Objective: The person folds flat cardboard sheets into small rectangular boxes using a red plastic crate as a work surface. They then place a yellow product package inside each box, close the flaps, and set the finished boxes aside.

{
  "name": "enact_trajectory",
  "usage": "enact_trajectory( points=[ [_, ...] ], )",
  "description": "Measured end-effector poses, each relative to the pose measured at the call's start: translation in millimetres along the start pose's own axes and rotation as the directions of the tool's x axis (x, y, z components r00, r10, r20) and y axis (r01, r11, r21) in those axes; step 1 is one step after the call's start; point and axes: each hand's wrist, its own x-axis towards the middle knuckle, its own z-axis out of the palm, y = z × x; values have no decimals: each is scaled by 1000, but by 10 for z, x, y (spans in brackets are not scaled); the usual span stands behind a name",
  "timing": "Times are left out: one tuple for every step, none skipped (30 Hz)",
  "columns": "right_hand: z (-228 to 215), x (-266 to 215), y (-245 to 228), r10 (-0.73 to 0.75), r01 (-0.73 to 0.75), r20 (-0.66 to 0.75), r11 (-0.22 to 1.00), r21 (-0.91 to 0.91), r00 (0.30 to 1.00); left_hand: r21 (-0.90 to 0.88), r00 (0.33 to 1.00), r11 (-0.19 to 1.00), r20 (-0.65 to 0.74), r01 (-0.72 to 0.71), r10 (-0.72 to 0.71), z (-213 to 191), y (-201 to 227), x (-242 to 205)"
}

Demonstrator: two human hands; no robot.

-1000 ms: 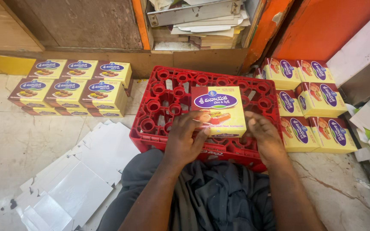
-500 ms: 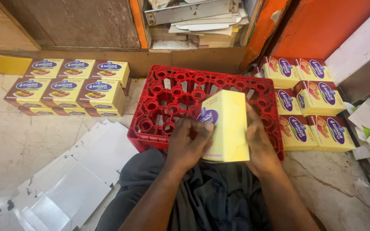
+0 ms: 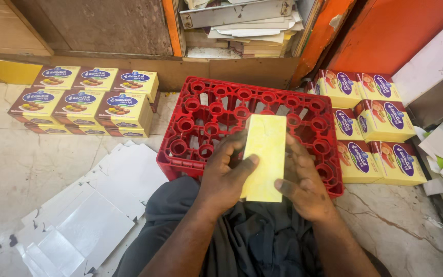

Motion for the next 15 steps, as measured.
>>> enact_trajectory(
  points=[
    [-31,-12,1,10,-10,8,1000,-1,1000,-46,996,995,9,90,-89,-25,2,-2],
    [-72,-23,-5,20,-20,17,1000,-2,1000,-91,984,980,22,179,-178,-58,12,-4],
    [-110,-28,-7,29,-29,26,1000,-3,999,-135,964,955,39,266,-263,-85,26,-1],
    [-140,-33,-3,36,-37,23,999,10,999,-92,974,970,45,225,-221,-104,42,1],
    [-163,-40,1,45,-45,21,999,24,999,-49,982,982,52,184,-181,-121,58,-1],
    [-177,-46,6,53,-54,19,998,37,998,-6,988,990,61,142,-141,-135,73,0],
    [-184,-55,9,44,-44,15,999,31,999,-53,987,988,77,147,-142,-144,85,3],
    [-188,-61,8,34,-35,12,999,26,999,-99,985,983,93,152,-143,-151,96,4],
    [-189,-63,3,24,-25,7,1000,19,1000,-145,984,977,110,158,-142,-150,107,8],
    [-185,-59,-1,31,-31,2,999,20,1000,-73,988,989,95,132,-125,-146,118,15],
    [-172,-53,-2,39,-38,-3,999,22,999,0,991,994,81,107,-107,-141,131,19],
    [-157,-44,-4,46,-46,-7,999,24,999,74,994,994,68,83,-88,-134,143,21],
    [-141,-38,-9,70,-70,-4,998,8,998,125,997,991,53,42,-49,-111,151,14],
    [-129,-35,-15,94,-94,-1,996,-8,996,178,999,984,40,1,-8,-72,151,1],
    [-120,-33,-19,118,-118,1,993,-24,993,229,999,973,29,-39,33,-32,145,-12]
  ],
)
